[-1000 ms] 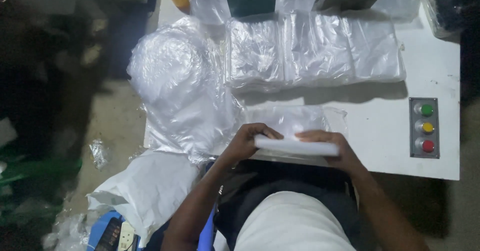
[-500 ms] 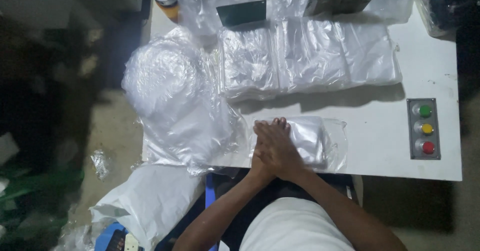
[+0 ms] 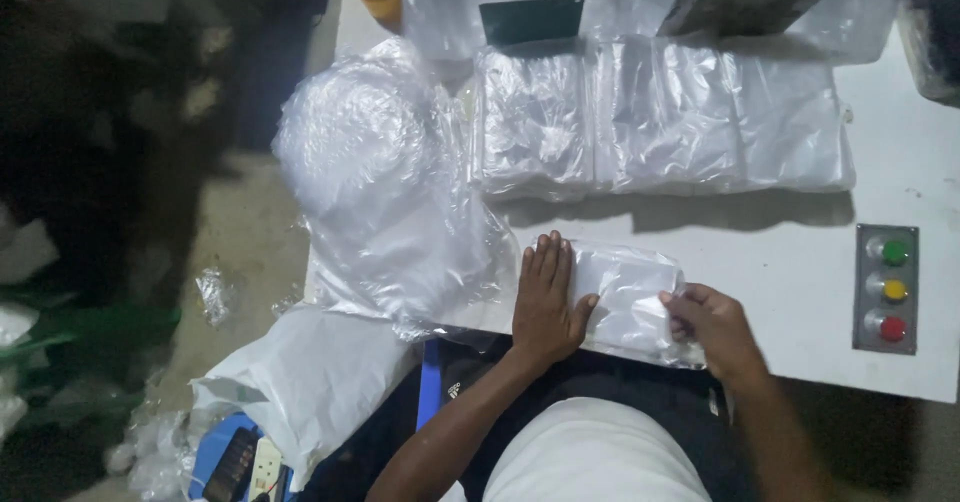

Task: Folding and taping plastic bags at a packaging station

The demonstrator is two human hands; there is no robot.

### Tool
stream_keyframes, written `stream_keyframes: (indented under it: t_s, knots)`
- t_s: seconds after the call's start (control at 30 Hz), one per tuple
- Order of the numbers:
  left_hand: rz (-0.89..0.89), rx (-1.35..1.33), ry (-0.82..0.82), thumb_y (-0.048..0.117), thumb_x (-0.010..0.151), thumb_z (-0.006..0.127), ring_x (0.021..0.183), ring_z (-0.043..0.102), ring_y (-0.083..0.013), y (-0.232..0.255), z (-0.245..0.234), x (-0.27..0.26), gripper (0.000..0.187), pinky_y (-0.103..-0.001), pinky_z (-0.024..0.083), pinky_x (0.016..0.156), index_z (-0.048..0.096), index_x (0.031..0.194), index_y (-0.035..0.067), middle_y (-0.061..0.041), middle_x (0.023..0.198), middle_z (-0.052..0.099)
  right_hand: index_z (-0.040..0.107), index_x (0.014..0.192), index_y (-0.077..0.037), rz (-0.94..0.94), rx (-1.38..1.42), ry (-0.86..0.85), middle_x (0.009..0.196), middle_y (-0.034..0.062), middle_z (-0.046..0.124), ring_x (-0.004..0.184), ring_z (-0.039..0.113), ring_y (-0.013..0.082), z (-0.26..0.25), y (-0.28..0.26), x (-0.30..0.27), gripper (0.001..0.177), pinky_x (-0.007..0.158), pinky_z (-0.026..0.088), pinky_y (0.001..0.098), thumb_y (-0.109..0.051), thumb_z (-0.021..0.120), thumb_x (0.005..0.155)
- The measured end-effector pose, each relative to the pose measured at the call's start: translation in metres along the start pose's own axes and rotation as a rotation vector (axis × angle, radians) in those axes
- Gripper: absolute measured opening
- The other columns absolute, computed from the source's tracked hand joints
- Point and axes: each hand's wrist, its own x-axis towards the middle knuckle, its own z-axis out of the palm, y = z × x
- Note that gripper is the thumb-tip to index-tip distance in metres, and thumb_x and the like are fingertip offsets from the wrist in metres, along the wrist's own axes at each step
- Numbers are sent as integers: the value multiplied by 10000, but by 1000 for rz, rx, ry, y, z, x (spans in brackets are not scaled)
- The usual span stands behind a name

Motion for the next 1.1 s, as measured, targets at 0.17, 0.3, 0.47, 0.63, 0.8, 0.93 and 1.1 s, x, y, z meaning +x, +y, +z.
stream_keyframes:
  t_s: [0.17,0.3,0.47,0.63,0.8,0.93,1.1]
  knots:
    - [-35,-30,64,406,1080,415,1571,250,-416,0,1,1,676,-553,174,1308,318,1565,-56,-257,1651,307,594,1341,-31,74,283,-155,1221,156,656,1091,631,325,37,-42,-21,477,942,508,457,-103,650,873]
    - [-78,-102,137,486,1006,593,1573,229,-433,-1,-1,-3,882,-513,283,1286,247,1560,-106,-292,1652,255,578,1405,-15,154,-22,-138,1284,216,680,1151,647,394,53,-56,-24,625,966,539,528,-116,715,804]
    - [-526,-743,82,409,706,862,1290,460,-266,2,-23,-12,885,-423,407,1066,435,1400,65,-110,1406,490,578,1419,22,133,2,-214,1287,255,677,1154,640,422,21,-29,-22,733,950,536,543,60,739,704]
    - [-503,-720,-216,287,749,874,933,732,-153,-17,-52,-27,403,-307,593,806,763,1063,60,-75,1011,788,593,1457,-59,336,-351,-8,1446,134,633,1321,574,316,36,-45,-62,814,1164,428,440,-136,863,693]
    - [-832,-271,607,213,779,873,734,702,-145,-55,-112,-13,216,-295,574,695,721,914,140,-19,792,744,727,1183,10,-512,230,-501,1484,312,590,1406,569,429,17,-1,-52,511,1081,541,495,96,768,681]
    - [-961,-61,421,318,775,837,807,698,-156,-123,-109,-34,177,-315,533,787,759,841,173,22,842,746,542,1414,118,193,377,-167,1501,260,568,1327,545,390,33,-19,-58,529,1101,408,436,-31,484,910]
    - [-229,413,558,81,1020,584,842,545,-321,-83,-140,-8,114,-446,434,843,564,920,29,-107,884,574,673,1332,19,-126,83,-227,1481,189,635,1399,575,302,25,-17,-58,460,1209,407,407,-138,607,904]
